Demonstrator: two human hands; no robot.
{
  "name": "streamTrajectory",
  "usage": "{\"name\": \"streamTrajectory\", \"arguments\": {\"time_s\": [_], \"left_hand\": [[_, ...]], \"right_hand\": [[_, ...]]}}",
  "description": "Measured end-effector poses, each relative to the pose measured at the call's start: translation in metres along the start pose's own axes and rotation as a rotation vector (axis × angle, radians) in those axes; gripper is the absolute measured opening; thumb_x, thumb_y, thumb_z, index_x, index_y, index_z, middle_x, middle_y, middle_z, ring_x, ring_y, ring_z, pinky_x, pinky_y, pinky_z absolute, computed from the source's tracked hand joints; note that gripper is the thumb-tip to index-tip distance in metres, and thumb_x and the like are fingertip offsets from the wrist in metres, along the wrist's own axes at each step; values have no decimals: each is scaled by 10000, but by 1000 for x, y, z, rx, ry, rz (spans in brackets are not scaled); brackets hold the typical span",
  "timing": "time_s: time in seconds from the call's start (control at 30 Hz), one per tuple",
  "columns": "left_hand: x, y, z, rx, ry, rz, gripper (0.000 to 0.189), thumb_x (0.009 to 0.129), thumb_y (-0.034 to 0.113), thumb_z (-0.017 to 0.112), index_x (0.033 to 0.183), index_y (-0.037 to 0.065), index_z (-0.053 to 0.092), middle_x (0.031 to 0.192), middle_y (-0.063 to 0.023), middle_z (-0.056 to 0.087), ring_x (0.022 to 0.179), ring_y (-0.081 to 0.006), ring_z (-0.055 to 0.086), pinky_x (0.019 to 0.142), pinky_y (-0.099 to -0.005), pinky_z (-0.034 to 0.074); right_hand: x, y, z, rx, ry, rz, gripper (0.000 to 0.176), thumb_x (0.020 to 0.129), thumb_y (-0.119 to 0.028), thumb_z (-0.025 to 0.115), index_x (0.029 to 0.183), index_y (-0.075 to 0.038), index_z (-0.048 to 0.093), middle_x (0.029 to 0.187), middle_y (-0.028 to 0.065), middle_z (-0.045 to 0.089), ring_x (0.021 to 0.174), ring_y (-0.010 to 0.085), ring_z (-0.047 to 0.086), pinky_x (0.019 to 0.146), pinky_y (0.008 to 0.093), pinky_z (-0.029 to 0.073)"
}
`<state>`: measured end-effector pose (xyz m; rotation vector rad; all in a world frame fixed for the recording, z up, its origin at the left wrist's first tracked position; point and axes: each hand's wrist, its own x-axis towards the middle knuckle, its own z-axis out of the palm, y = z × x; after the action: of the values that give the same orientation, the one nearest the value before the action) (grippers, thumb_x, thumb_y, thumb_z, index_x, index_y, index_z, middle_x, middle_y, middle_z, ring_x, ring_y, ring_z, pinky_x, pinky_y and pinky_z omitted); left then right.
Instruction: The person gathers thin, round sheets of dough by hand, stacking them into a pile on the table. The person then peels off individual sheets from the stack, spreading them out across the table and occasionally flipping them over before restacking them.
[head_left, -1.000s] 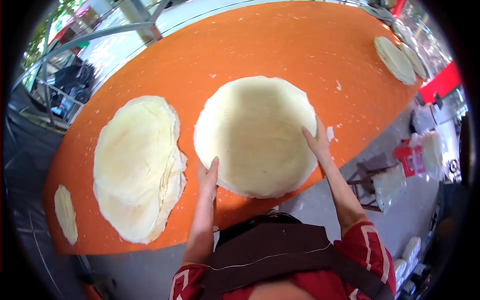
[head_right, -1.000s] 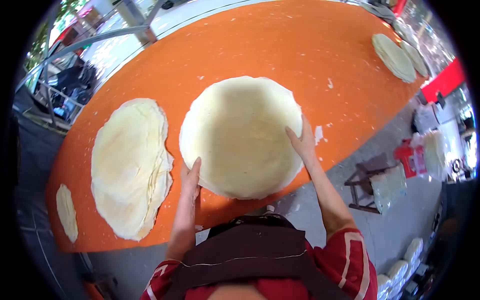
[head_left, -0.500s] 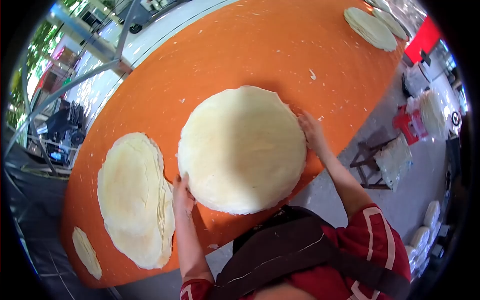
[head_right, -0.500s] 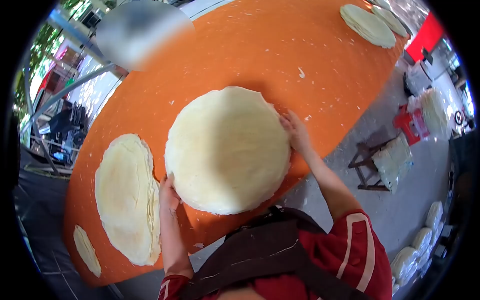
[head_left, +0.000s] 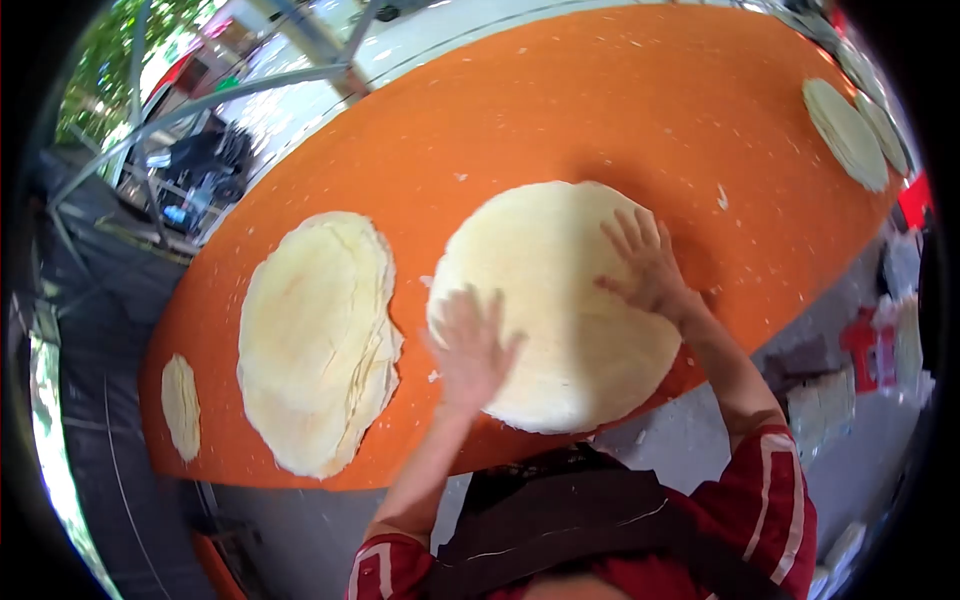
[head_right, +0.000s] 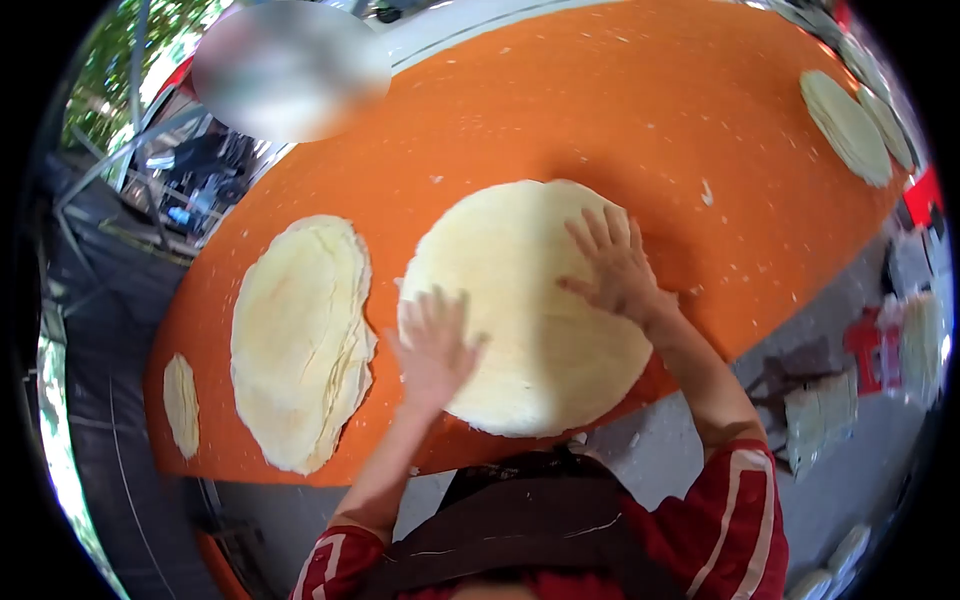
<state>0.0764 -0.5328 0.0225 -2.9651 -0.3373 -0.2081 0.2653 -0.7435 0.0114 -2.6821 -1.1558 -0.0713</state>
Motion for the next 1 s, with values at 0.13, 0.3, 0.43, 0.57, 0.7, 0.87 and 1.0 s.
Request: {"name": "streamTrajectory", "arguments": {"time_s": [0.13, 0.3, 0.43, 0.57, 0.7, 0.87, 1.0], "left_hand": [[-27, 1, 52, -222, -79, -24, 672, 857, 526, 416, 1394, 156, 257, 1440, -227, 130, 1331, -415, 87, 959, -686, 68], [-38, -21, 44, -578, -56, -60, 676, 820, 374, 562, 1360, 79, 281, 1426, -232, 149, 1321, -420, 112, 1014, -627, 51], [-78, -105, 5, -881, 416, -292, 539, 737, 77, 659, 1220, 14, 430, 1305, -231, 353, 1214, -360, 363, 959, -391, 383], [-161, -221, 65, -1281, 737, -848, 289, 733, -55, 612, 999, 20, 525, 874, -27, 510, 754, -85, 483, 658, -199, 433], [-210, -293, 47, -1670, 864, -1087, 260, 766, -83, 569, 1013, -14, 529, 875, -46, 543, 753, -100, 524, 700, -219, 460], [-226, -341, 54, -2142, 708, -1063, 332, 760, -87, 546, 1081, -48, 472, 910, -98, 565, 828, -201, 586, 783, -305, 492], [-211, -361, 47, -1821, 445, -1134, 452, 737, -3, 630, 1133, -52, 417, 886, -106, 553, 668, -151, 550, 598, -255, 473]], "right_hand": [[-5, -22, 17, -90, -144, 9, 718, 815, -561, 433, 1379, -142, 284, 1460, 136, 154, 1350, 347, 71, 1077, 505, 58], [1, -20, 29, -103, -223, 50, 745, 776, -610, 467, 1358, -163, 339, 1460, 144, 155, 1351, 333, 99, 1072, 523, 71], [33, -38, 0, -303, 142, -75, 374, 729, -223, 609, 1048, -33, 570, 1127, 175, 542, 1088, 331, 467, 880, 515, 348], [86, -203, -35, 34, 152, -389, 74, 647, 25, 519, 702, -22, 538, 747, 169, 558, 746, 364, 535, 666, 401, 456], [113, -392, 43, 185, -139, -691, 111, 648, -11, 515, 758, -28, 513, 884, 162, 556, 874, 340, 522, 777, 417, 417], [151, -485, 132, 32, 281, -998, 286, 728, -76, 498, 1006, -12, 522, 995, 151, 535, 1006, 307, 496, 873, 395, 392], [189, -484, 118, 104, 13, -873, 391, 690, -74, 540, 1069, 14, 511, 875, 158, 574, 800, 289, 583, 737, 371, 471]]}}
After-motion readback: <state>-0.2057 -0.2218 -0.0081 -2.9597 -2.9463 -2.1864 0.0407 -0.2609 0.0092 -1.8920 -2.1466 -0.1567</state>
